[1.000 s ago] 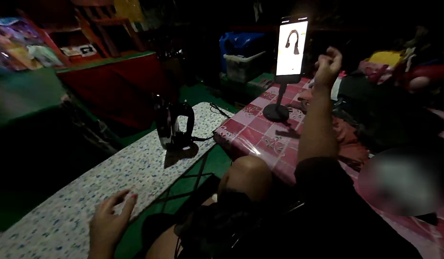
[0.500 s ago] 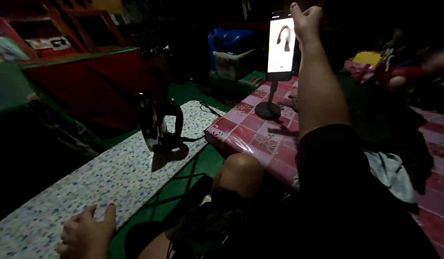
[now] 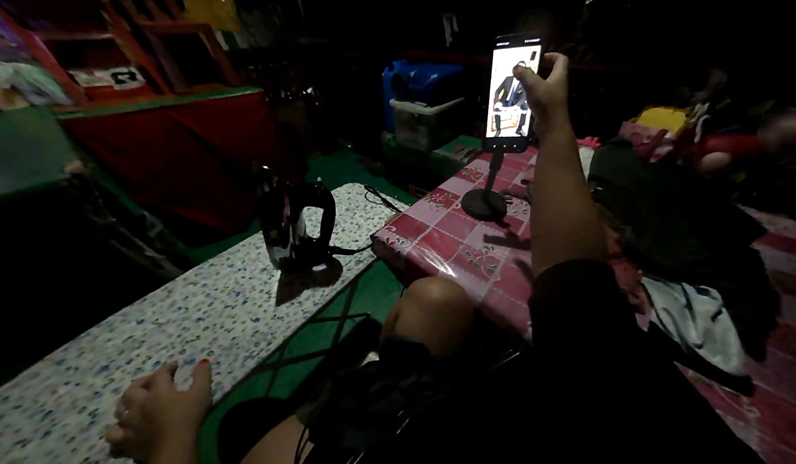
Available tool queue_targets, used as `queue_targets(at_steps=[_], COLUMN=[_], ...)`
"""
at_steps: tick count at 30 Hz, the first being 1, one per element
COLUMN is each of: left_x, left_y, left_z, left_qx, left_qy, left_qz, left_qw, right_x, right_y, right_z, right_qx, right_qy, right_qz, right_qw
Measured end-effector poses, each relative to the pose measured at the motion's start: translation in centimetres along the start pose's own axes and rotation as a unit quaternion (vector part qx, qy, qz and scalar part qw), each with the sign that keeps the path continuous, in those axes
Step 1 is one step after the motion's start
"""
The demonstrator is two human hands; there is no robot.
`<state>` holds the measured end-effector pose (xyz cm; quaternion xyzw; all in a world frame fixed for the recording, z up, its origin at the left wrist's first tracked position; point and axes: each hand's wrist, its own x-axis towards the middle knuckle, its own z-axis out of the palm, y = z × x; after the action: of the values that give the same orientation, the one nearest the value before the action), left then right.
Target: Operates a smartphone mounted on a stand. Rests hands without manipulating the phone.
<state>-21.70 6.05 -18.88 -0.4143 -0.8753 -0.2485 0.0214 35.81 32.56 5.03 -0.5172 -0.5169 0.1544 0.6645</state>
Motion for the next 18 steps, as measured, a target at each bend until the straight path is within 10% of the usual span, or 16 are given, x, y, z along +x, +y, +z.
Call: queue_targets(at_steps=[18], left_x=[-0.1], left_y=[0.3], left_z=[-0.1], left_qx=[-0.001], left_qy=[-0.013], left_qz=[0.000], left_qw=[1.000], right_x=[-3.1], right_y=[1.4], right_z=[2.4], right_qx=[-0.163], right_qy=[0.062], right_qz=[-0.054], right_qw=[0.983])
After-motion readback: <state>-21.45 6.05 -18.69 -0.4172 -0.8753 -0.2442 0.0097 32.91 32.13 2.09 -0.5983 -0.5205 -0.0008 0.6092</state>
